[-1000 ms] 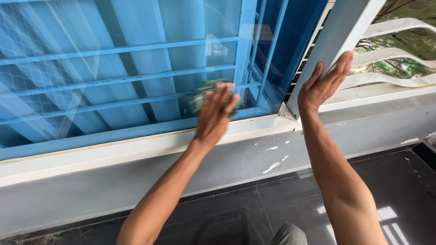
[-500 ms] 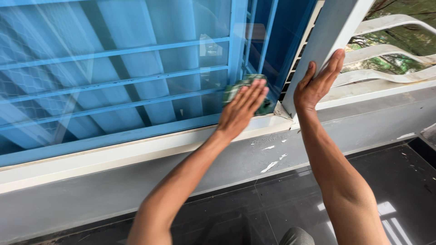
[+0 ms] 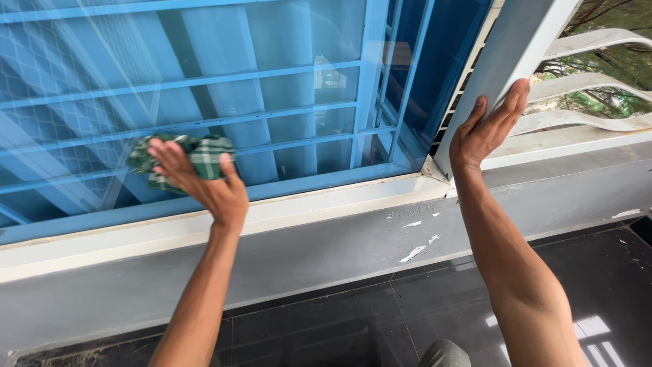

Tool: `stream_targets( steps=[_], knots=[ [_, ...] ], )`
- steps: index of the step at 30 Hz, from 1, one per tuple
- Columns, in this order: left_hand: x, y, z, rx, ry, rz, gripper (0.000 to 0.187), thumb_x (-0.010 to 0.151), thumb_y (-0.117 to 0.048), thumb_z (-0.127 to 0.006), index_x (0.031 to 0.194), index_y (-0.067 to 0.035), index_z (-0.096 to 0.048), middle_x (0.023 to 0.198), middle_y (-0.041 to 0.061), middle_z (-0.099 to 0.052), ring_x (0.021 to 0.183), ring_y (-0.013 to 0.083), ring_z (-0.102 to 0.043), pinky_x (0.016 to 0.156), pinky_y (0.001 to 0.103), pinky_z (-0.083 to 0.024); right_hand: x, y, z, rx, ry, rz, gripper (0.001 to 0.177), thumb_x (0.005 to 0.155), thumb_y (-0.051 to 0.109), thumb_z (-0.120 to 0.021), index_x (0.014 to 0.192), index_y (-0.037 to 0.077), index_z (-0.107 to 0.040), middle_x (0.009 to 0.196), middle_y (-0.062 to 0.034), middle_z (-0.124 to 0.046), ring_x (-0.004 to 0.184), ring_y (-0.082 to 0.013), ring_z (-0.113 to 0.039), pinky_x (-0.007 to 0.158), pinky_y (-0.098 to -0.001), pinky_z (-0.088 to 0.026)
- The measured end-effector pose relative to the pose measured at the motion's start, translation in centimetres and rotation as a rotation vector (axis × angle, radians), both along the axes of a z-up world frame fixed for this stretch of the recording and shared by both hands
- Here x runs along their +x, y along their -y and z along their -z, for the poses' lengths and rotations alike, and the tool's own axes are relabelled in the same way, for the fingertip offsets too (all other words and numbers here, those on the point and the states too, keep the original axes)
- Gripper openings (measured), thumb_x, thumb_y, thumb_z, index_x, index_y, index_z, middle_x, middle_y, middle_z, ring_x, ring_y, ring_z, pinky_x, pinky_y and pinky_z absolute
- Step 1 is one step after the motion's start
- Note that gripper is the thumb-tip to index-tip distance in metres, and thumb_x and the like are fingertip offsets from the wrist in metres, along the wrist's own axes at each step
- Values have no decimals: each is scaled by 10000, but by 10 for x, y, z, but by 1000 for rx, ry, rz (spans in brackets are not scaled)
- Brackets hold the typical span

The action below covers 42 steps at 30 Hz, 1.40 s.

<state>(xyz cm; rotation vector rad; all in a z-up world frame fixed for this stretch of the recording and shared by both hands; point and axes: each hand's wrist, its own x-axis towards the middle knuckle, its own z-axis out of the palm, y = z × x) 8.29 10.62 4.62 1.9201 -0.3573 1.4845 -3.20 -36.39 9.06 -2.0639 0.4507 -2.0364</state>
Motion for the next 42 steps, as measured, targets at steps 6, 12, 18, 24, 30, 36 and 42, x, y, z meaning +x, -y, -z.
stream_targets(
  steps=[6,12,18,24,30,36,42],
  knots=[
    [-18,145,-15,360,49,300,965,993,-445,-682,1660,-106,-73,1736,119,-29,1615,277,-1,1316,549,11,0,-1,-3,-18,18,20,529,1233,309,-427,1675,160,-178,1692,-197,-277,1596,-408,-323,1336,-536,-366],
    [-64,287,-26,836,102,316,848,949,-61,-651,1656,-109,-186,1738,48,-121,1607,170,-105,1346,404,-87,-3,-2,-6,-18,16,-14,550,1212,256,-472,1667,135,-186,1680,-224,-280,1580,-426,-328,1310,-526,-372],
    [-71,305,-31,813,224,305,871,962,-39,-642,1673,-107,-144,1752,25,-87,1625,173,-75,1360,382,-47,-6,3,-3,-64,3,-54,556,1227,237,-469,1676,137,-157,1691,-231,-256,1594,-434,-314,1288,-508,-382],
    [-19,163,-26,687,103,211,845,1053,-400,-593,1678,-143,-87,1751,57,-78,1625,209,-73,1346,454,-59,-4,5,-2,-59,-27,-29,547,1242,297,-413,1690,160,-132,1700,-226,-241,1608,-427,-300,1354,-527,-369],
    [4,-31,-13,233,21,-1,819,1099,-636,-300,1689,-116,-70,1752,171,-59,1646,333,-26,1341,577,12,0,1,0,1,-28,13,540,1243,332,-402,1684,158,-145,1705,-199,-258,1609,-408,-306,1349,-531,-353],
    [-3,10,-20,51,31,-1,785,1135,-590,-317,1681,-90,-57,1768,148,-28,1616,313,23,1322,542,54,-2,-1,-1,8,-12,9,536,1239,325,-410,1681,150,-162,1699,-199,-267,1605,-408,-314,1348,-532,-346],
    [-15,152,-52,331,66,114,799,1110,-573,-466,1664,-91,-150,1745,105,-77,1630,288,-33,1338,549,24,-2,-6,-7,-9,22,2,541,1217,274,-459,1664,118,-196,1678,-225,-288,1584,-427,-316,1333,-532,-335]
  ],
)
